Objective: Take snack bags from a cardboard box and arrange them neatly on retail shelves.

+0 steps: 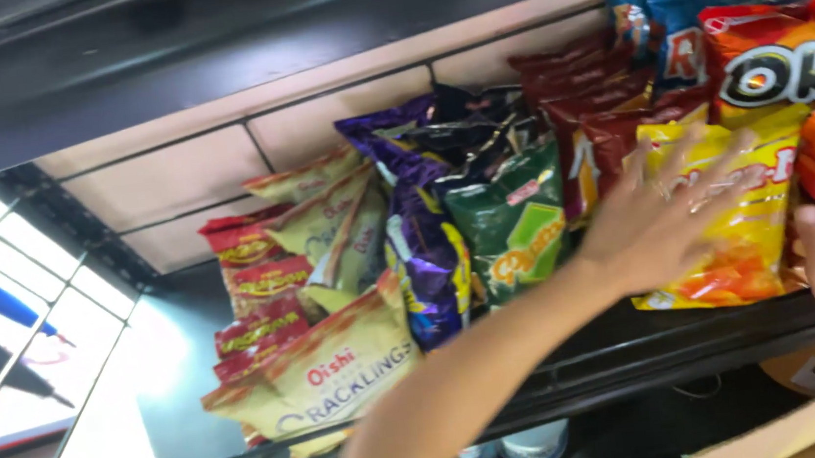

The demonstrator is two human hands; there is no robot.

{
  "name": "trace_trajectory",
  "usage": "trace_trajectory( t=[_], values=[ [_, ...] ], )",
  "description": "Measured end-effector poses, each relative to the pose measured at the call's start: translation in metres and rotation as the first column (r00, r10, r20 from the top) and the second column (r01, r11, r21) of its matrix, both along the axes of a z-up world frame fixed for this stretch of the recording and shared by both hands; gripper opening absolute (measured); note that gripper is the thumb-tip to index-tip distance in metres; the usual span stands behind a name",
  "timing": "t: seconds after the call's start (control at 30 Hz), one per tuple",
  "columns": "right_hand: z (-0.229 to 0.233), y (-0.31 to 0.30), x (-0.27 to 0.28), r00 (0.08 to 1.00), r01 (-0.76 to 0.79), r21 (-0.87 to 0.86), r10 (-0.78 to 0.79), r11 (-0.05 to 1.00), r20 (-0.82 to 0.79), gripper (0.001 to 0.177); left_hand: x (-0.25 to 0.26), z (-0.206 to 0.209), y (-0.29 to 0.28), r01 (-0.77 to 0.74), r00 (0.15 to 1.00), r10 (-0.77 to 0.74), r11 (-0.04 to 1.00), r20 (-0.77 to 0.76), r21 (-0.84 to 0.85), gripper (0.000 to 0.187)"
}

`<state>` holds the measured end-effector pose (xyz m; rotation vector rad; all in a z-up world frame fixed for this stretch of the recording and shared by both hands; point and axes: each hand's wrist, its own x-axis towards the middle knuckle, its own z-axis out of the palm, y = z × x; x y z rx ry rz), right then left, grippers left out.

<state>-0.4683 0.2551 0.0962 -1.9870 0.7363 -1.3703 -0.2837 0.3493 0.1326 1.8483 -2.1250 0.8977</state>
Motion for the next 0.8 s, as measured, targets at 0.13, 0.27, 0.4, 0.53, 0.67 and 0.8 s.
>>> trace_trajectory(
  t=[0.13, 0.27, 0.4, 0.53, 0.67, 0.8],
  values=[
    [0.015, 0.032, 0.022, 0.996, -0.091, -0.467, 0.07, 0.88, -0.064, 0.047, 0.041, 0.091, 0.057, -0.315, 0.889, 0.373, 0.919, -0.267, 0.237, 0.041],
    [0.033, 0.057, 0.078, 0.976, -0.151, -0.649, 0.009, 0.745, -0.218, 0.055, 0.099, 0.107, 0.075, -0.455, 0.778, 0.578, 0.788, -0.246, 0.414, 0.085],
    [0.016, 0.031, 0.134, 0.888, -0.458, -0.148, 0.46, 0.877, -0.02, 0.058, 0.115, 0.038, 0.071, -0.318, 0.932, 0.36, 0.87, -0.043, 0.377, 0.073],
    [0.021, 0.012, 0.164, 0.808, -0.549, 0.053, 0.514, 0.834, 0.287, 0.033, 0.119, 0.012, 0.07, 0.124, 0.992, -0.123, 0.992, -0.04, 0.036, 0.069],
    [0.061, 0.006, 0.174, 0.808, -0.53, -0.032, 0.516, 0.847, 0.283, 0.023, 0.123, 0.078, 0.073, 0.14, 0.977, -0.094, 0.959, -0.189, 0.247, 0.075],
    [0.08, -0.013, 0.194, 0.802, -0.592, -0.054, 0.594, 0.804, 0.062, 0.02, 0.202, 0.126, 0.019, 0.241, 0.56, 0.086, 0.934, -0.824, 0.262, 0.03]
  ],
)
